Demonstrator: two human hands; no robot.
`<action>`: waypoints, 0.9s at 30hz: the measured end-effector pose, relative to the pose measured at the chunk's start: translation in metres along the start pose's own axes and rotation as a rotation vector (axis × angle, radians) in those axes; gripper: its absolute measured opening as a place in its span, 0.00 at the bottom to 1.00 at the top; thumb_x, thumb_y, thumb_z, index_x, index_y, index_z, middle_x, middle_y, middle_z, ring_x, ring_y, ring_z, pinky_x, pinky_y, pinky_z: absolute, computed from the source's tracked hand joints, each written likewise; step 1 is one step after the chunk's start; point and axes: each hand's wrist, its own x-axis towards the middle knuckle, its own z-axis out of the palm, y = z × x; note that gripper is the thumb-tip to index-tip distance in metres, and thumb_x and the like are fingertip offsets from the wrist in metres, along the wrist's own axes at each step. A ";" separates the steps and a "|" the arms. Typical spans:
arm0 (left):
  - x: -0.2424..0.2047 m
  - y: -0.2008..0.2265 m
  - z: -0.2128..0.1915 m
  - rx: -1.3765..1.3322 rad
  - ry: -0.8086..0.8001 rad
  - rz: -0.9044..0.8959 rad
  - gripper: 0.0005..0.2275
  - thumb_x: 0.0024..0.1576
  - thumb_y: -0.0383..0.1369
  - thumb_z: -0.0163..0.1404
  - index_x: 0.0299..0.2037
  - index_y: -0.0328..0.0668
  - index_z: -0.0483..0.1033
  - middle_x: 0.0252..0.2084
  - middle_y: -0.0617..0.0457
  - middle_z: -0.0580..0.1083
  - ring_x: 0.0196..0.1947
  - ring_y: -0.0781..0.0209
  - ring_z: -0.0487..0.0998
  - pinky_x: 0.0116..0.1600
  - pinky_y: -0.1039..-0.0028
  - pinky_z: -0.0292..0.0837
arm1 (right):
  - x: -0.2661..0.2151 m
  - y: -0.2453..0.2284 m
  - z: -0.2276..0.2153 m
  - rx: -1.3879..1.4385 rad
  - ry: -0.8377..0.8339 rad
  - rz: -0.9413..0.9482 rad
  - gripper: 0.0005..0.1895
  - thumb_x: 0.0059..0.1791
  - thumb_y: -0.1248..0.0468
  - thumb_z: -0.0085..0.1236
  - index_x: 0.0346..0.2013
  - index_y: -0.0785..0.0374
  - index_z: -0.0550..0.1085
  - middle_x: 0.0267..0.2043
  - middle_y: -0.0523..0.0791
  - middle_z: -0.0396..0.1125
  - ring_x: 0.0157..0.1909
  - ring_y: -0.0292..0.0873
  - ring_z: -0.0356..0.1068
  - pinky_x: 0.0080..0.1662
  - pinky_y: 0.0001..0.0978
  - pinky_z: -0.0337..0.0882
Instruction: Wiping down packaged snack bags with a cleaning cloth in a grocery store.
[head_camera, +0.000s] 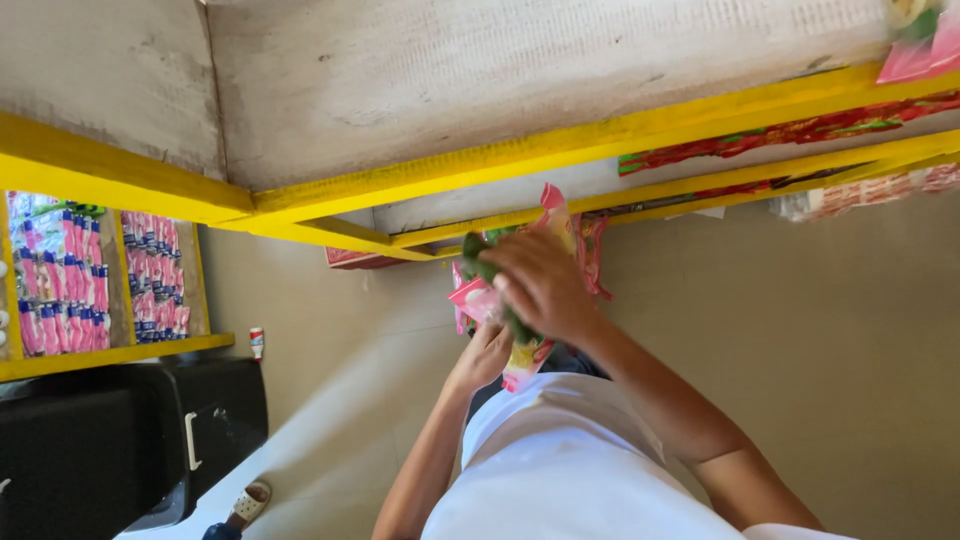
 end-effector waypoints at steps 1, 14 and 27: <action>0.000 -0.004 -0.002 0.000 -0.003 0.003 0.17 0.60 0.38 0.42 0.20 0.40 0.74 0.20 0.56 0.67 0.25 0.58 0.67 0.35 0.65 0.65 | 0.004 0.002 -0.009 -0.005 0.001 0.000 0.18 0.57 0.57 0.43 0.56 0.60 0.75 0.48 0.50 0.71 0.56 0.54 0.71 0.61 0.54 0.64; -0.001 -0.064 0.006 -0.235 -0.091 0.349 0.16 0.62 0.37 0.54 0.55 0.37 0.77 0.51 0.43 0.77 0.51 0.57 0.74 0.60 0.55 0.68 | 0.001 0.016 -0.036 0.014 0.180 0.285 0.13 0.54 0.56 0.60 0.28 0.58 0.77 0.20 0.45 0.65 0.27 0.50 0.71 0.39 0.38 0.70; -0.014 0.026 -0.015 -0.277 0.204 0.595 0.15 0.66 0.40 0.45 0.53 0.40 0.81 0.51 0.44 0.78 0.53 0.54 0.76 0.62 0.52 0.65 | 0.016 -0.002 -0.058 -0.134 0.159 0.257 0.14 0.53 0.57 0.61 0.25 0.59 0.75 0.17 0.46 0.64 0.24 0.52 0.69 0.33 0.37 0.69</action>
